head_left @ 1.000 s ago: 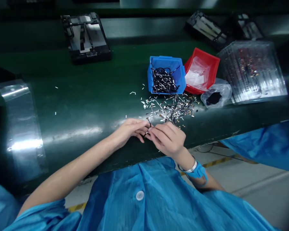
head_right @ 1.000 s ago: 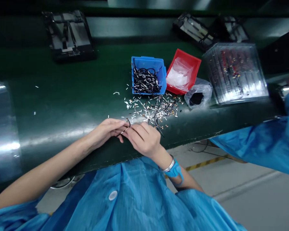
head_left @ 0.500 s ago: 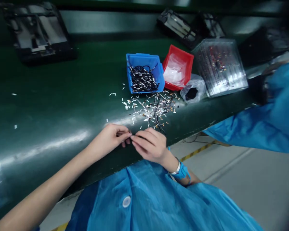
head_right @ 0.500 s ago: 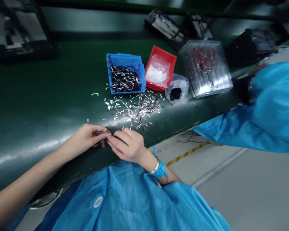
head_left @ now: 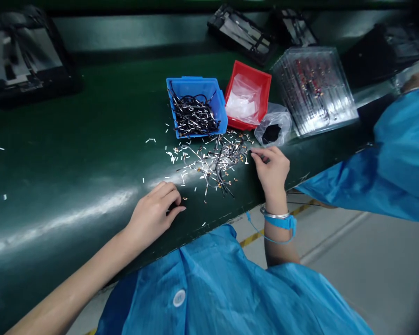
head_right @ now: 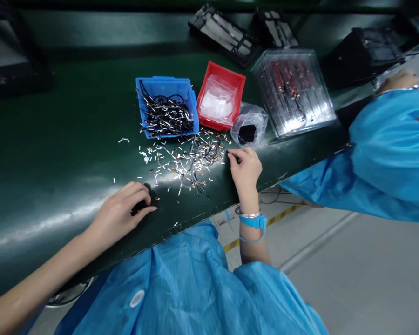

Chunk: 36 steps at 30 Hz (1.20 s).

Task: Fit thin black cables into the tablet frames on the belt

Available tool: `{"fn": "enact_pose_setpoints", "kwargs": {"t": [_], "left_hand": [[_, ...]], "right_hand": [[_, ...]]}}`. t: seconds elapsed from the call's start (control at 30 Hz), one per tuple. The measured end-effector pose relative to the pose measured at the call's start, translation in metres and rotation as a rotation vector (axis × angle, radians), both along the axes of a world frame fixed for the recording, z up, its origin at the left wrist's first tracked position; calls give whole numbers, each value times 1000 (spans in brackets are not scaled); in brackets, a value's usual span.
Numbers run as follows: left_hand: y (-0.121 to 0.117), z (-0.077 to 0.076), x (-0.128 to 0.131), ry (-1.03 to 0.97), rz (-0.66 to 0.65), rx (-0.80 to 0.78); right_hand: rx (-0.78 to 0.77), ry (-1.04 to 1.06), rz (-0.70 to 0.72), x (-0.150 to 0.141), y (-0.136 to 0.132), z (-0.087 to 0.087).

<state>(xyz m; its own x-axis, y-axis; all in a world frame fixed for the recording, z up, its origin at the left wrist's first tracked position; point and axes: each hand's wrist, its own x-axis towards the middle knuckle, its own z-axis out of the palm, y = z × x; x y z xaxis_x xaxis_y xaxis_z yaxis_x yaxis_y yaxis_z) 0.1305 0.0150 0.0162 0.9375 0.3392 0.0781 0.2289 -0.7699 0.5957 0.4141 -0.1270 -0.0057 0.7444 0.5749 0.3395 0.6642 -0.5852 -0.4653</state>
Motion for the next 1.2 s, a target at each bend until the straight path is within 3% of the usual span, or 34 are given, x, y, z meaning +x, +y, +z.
{"fn": "enact_pose_setpoints", "kwargs": {"t": [0.27,0.57,0.7,1.07,1.2], "left_hand": [[-8,0,-12,-156,35,147],[-15,-14,-23,-240,-98,432],[-13,-14,-23,-273,-116,430],[-8,-12,-23,-270,-131,396],[-6,-12,-23,-284,-118,354]], "right_hand": [[107,32,42,4,-16,-1],[64,-56,99,6,-10,-6],[43,-157,92,2,-10,-11],[169,-45,78,-14,-28,-1],[132,39,204,-1,-27,8]]}}
